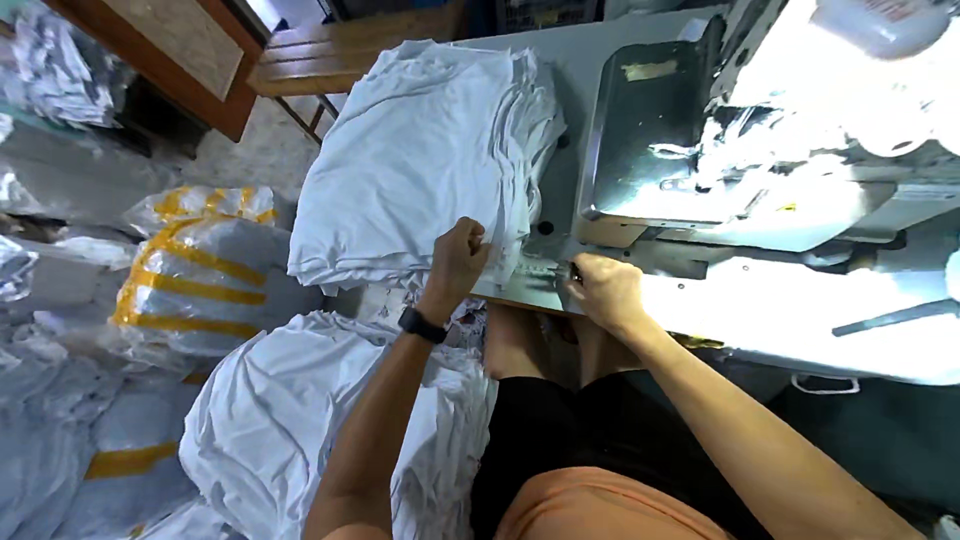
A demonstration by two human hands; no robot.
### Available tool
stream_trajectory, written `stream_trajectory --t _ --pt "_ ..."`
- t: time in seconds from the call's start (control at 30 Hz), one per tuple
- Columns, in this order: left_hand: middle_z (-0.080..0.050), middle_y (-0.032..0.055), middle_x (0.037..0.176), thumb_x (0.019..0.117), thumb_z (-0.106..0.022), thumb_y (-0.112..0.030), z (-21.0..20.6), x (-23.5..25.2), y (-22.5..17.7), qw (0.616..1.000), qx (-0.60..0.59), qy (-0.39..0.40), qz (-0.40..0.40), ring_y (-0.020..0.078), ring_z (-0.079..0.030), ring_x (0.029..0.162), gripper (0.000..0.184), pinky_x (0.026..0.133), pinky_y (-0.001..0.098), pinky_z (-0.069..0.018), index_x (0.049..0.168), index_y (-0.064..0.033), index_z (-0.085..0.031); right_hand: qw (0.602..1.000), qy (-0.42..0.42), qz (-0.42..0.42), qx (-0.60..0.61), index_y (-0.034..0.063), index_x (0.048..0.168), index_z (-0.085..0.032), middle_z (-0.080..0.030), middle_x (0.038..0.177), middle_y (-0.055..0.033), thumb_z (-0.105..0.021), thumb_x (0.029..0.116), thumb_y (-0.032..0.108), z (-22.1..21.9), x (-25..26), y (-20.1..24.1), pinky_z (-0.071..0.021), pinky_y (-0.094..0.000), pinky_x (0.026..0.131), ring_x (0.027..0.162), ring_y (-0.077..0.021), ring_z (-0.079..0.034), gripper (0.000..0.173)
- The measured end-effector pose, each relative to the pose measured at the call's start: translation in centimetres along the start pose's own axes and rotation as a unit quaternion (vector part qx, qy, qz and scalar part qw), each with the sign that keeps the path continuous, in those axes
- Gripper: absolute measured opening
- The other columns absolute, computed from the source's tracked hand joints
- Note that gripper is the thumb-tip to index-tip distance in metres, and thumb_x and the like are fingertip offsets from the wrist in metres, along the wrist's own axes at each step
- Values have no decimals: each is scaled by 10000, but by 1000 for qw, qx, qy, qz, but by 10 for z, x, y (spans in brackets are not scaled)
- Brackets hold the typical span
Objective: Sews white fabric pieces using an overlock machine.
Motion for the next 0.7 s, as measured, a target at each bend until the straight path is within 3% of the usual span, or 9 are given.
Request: stream_trajectory --t 0.1,0.17,0.23,0.3,0.33,0.43,0.47,0.57,0.7 --pt "-664 172 876 943 -710 -70 35 -25 -9 995 -24 95 17 241 -648 706 209 655 411 -571 1108 37 -639 999 -35 28 13 -52 849 -678 -673 734 -218 -718 825 33 -1 -2 1 -487 -586 498 634 -425 -682 97" --pt "-673 173 883 940 -716 -63 42 -21 -9 982 18 184 28 240 -649 750 186 716 420 -562 1075 56 -669 995 -66 48 57 -74 859 -689 -680 741 -220 -679 840 13 -1 3 13 -508 -547 514 633 -400 -688 90" --pt "-698 200 981 976 -685 -104 46 2 -6 966 71 246 41 293 -678 888 210 847 483 -549 1109 60 -686 986 -82 71 128 -88 876 -691 -686 802 -217 -687 857 -2 1 18 38 -552 -497 557 669 -359 -695 88" --pt "-700 235 1068 1008 -640 -139 62 41 -15 979 84 185 16 343 -689 967 252 910 536 -536 1141 70 -682 980 -91 82 154 -86 859 -683 -668 855 -227 -719 824 6 4 43 67 -538 -469 515 645 -341 -674 104" --pt "-698 232 1084 1022 -612 -148 71 62 -24 988 75 135 8 335 -697 968 256 913 528 -547 1148 66 -674 986 -69 60 142 -84 881 -682 -662 913 -244 -741 847 49 4 58 79 -542 -482 518 656 -354 -675 149" --pt "-699 231 1071 1032 -579 -158 73 123 -43 998 50 27 -22 309 -703 963 280 910 486 -559 1142 83 -669 990 82 -80 86 -75 1086 -658 -596 1161 -286 -654 1014 323 -5 99 95 -553 -552 637 809 -417 -676 405" --pt "-691 244 1083 1029 -587 -179 65 142 -41 998 57 19 -25 321 -694 982 308 921 486 -548 1153 94 -658 983 123 -115 79 -71 1142 -646 -582 1226 -294 -623 1034 340 -10 108 96 -547 -577 692 878 -438 -675 425" --pt "-647 303 1216 1016 -624 -236 36 183 -17 992 97 77 5 428 -643 1142 424 1009 583 -496 1275 99 -603 985 122 -103 61 -37 1191 -668 -614 1250 -275 -616 1013 144 -20 118 98 -560 -566 671 869 -424 -691 259" --pt "-620 357 1174 1056 -521 -144 35 195 -15 988 120 96 22 485 -628 1086 342 959 644 -477 1214 151 -591 985 -10 -38 167 -62 1015 -713 -664 1178 -240 -673 927 39 -12 122 96 -564 -497 615 771 -357 -703 140"
Point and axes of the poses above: each hand's wrist, its own x-axis towards the middle knuckle, its own z-axis out of the back of the hand, y = z × x, the point moved 6 cm from there along x, towards the middle knuckle
